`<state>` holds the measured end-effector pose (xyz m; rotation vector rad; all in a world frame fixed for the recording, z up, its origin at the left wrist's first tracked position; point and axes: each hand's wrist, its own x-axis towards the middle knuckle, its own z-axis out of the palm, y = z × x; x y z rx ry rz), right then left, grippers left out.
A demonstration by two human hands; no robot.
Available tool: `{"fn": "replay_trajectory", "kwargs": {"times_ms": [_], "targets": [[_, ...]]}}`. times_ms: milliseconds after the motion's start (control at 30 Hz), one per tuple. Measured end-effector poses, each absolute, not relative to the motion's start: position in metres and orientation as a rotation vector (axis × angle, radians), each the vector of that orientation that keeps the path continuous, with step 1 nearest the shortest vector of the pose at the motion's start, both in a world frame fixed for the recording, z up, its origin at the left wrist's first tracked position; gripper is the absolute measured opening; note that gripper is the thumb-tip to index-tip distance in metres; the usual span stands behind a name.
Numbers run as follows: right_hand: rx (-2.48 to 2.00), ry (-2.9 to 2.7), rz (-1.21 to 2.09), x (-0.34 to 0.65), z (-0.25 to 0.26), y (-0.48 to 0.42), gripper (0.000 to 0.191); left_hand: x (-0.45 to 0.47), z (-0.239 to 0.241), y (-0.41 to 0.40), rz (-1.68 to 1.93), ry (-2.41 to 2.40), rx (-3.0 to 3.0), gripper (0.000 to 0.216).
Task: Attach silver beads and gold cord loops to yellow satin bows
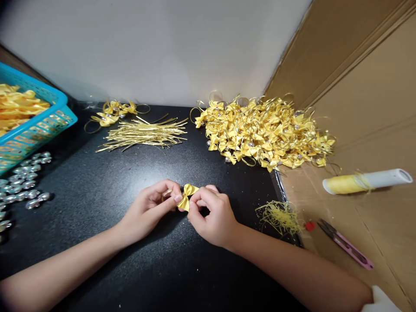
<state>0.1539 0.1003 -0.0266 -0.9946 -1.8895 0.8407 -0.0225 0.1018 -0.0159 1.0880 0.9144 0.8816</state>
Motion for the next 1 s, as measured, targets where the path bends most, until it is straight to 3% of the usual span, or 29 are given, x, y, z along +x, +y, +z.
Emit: {"fn": "replay_trajectory", "kwargs": {"times_ms": [500,1000], "targets": [[-1.012,-1.877,0.837,0.1513,-0.0283,0.097,0.015,-0.0223,-0.0189,0.1008,0.904,1.03,1.182,0.013],[-1.042,-1.769,1.171,0.1491,-0.0292,0.0967,0.01,-0.0211,-0.0234,0.0972,0.928,1.131,1.29,0.016]]}}
